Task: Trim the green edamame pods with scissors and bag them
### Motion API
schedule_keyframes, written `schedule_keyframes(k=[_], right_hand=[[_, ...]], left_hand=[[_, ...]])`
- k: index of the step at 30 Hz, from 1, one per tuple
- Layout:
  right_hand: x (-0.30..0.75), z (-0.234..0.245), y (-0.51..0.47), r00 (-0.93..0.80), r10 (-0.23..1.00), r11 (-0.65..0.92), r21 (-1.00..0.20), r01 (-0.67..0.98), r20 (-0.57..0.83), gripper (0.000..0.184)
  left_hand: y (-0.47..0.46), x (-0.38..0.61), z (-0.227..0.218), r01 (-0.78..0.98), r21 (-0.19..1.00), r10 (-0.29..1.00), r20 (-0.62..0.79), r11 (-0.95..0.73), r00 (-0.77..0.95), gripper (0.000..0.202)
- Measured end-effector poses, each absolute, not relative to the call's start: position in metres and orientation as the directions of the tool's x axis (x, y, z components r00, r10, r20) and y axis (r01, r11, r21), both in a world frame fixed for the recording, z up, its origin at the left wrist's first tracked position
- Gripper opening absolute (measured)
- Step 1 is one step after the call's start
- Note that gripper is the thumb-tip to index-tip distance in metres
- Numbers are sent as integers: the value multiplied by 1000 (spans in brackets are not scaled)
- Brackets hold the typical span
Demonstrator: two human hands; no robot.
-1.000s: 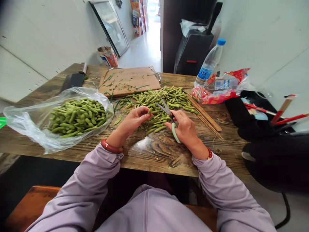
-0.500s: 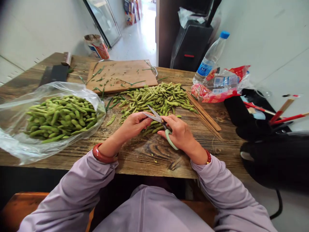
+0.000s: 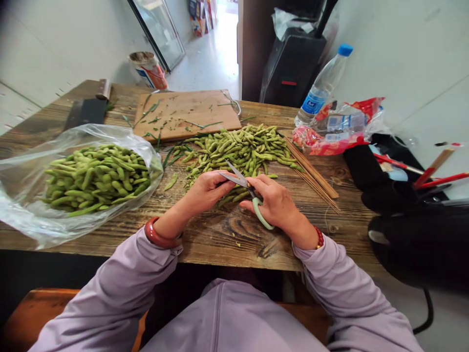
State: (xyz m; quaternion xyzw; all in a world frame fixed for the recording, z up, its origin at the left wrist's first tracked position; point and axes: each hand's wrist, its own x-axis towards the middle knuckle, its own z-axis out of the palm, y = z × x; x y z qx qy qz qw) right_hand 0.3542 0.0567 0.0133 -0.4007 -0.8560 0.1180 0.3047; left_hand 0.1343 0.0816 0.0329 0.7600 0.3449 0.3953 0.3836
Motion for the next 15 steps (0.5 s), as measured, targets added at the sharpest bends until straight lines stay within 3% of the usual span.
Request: schedule_keyframes(k=[7, 15], right_hand=[[355, 17, 54, -520, 745, 661, -359, 659, 419, 41], [352, 15, 52, -507, 782, 616, -331, 714, 363, 40]], left_hand=[[84, 132, 29, 288, 803, 808, 356, -522, 470, 23], [88, 127, 25, 539, 627, 824, 377, -563, 423, 19]])
